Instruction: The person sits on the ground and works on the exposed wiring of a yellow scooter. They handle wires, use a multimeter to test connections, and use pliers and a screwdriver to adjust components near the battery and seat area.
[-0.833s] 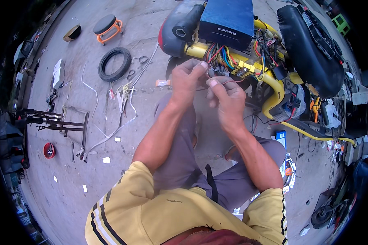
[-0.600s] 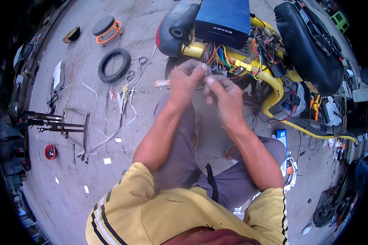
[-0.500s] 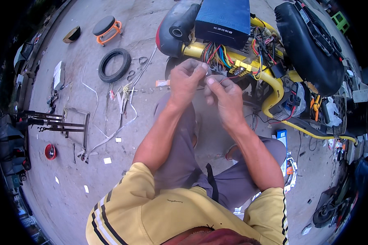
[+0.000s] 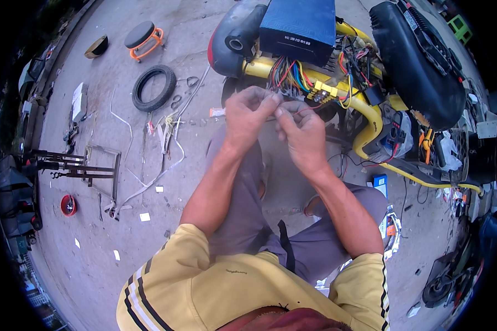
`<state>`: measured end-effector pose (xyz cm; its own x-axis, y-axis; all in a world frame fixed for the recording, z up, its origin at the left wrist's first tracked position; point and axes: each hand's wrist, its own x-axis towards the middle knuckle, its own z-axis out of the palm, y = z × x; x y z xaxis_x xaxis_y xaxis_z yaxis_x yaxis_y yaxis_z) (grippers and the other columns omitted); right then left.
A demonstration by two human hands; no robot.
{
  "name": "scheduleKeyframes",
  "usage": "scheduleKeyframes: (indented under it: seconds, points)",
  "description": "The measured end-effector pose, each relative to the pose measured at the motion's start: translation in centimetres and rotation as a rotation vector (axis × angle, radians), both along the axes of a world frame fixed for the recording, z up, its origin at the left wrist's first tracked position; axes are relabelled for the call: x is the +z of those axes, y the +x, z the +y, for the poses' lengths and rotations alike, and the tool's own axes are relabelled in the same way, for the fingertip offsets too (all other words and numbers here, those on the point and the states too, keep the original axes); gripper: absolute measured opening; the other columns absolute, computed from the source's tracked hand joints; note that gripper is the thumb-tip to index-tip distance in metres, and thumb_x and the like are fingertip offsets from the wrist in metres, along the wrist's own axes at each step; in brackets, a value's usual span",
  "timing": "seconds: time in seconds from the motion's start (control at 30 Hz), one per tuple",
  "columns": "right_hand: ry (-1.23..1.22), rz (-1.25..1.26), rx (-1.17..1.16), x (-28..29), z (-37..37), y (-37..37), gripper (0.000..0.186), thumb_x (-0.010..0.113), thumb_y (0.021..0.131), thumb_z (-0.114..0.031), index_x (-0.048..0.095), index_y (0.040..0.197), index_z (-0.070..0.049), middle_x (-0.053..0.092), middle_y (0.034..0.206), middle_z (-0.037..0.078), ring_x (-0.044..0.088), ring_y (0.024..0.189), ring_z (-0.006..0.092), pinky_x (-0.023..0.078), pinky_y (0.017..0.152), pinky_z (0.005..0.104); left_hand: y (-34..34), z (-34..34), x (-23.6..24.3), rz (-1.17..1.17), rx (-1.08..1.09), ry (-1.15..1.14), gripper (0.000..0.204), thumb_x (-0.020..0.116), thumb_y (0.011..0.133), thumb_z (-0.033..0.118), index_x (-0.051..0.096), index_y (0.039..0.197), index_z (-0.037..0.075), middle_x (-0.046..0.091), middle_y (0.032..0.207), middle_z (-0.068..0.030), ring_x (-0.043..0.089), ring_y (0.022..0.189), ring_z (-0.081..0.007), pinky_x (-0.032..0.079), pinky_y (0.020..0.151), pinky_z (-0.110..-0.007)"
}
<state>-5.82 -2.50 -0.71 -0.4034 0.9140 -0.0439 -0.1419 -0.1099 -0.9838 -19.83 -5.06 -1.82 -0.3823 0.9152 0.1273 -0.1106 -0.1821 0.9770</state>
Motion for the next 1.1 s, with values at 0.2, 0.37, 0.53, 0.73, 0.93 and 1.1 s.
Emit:
scheduleKeyframes:
  seconds: [0.2,0.37,0.53,0.73,0.93,1.1]
  points:
    - [-0.046,0.041,0.004,-0.2,0.1,0.0,0.019,0.066,0.100,-0.018,0.066,0.101,0.001,0.062,0.075,0.001,0.054,0.061,0.0063,0.043,0.054,0.0225,0.0,-0.4,-0.3,-0.085,0.003,-0.001,0.020,0.070,0.096,0.017,0.069,0.100,-0.003,0.065,0.077,-0.0033,0.049,0.059,-0.0047,0.037,0.052,-0.020]
    - [-0.137,0.172,0.068,0.1,0.1,0.2,0.022,0.063,0.101,-0.022,0.065,0.099,0.000,0.060,0.075,0.000,0.052,0.061,0.0067,0.041,0.054,0.0217,-0.5,-0.5,-0.3,-0.177,-0.131,0.010,0.021,0.064,0.100,0.020,0.066,0.105,-0.001,0.063,0.081,-0.0028,0.045,0.056,-0.0049,0.035,0.050,-0.020]
    - [-0.207,0.214,0.153,0.9,-0.1,0.5,0.024,0.063,0.101,-0.026,0.065,0.099,-0.002,0.059,0.074,-0.001,0.051,0.061,0.0064,0.040,0.056,0.0210,-1.1,-0.3,-0.5,-0.454,-0.285,-0.039,0.023,0.063,0.101,0.024,0.065,0.103,0.001,0.062,0.080,-0.0013,0.044,0.055,-0.0038,0.034,0.050,-0.018]
    - [-0.188,0.167,0.146,0.6,0.2,0.7,0.024,0.065,0.101,-0.027,0.065,0.098,-0.003,0.060,0.074,-0.001,0.052,0.061,0.0062,0.040,0.055,0.0211,-0.1,0.2,-0.3,-0.324,-0.169,-0.105,0.025,0.063,0.101,0.025,0.066,0.105,0.001,0.060,0.075,0.0008,0.044,0.054,-0.0039,0.032,0.049,-0.018]
    - [-0.165,0.133,0.142,0.5,0.2,0.9,0.023,0.068,0.099,-0.027,0.064,0.097,-0.004,0.060,0.072,-0.002,0.052,0.060,0.0059,0.040,0.055,0.0213,-0.6,-0.1,-0.2,-0.347,-0.156,-0.056,0.024,0.066,0.098,0.025,0.067,0.102,0.001,0.063,0.078,0.0005,0.050,0.062,-0.0042,0.036,0.054,-0.020]
    - [-0.157,0.086,0.138,0.4,0.3,1.0,0.022,0.068,0.099,-0.026,0.064,0.097,-0.004,0.059,0.072,-0.002,0.051,0.059,0.0061,0.040,0.055,0.0220,0.3,0.1,0.6,-0.202,-0.095,-0.058,0.023,0.070,0.094,0.022,0.069,0.093,0.000,0.062,0.076,-0.0002,0.053,0.065,-0.0059,0.039,0.057,-0.022]
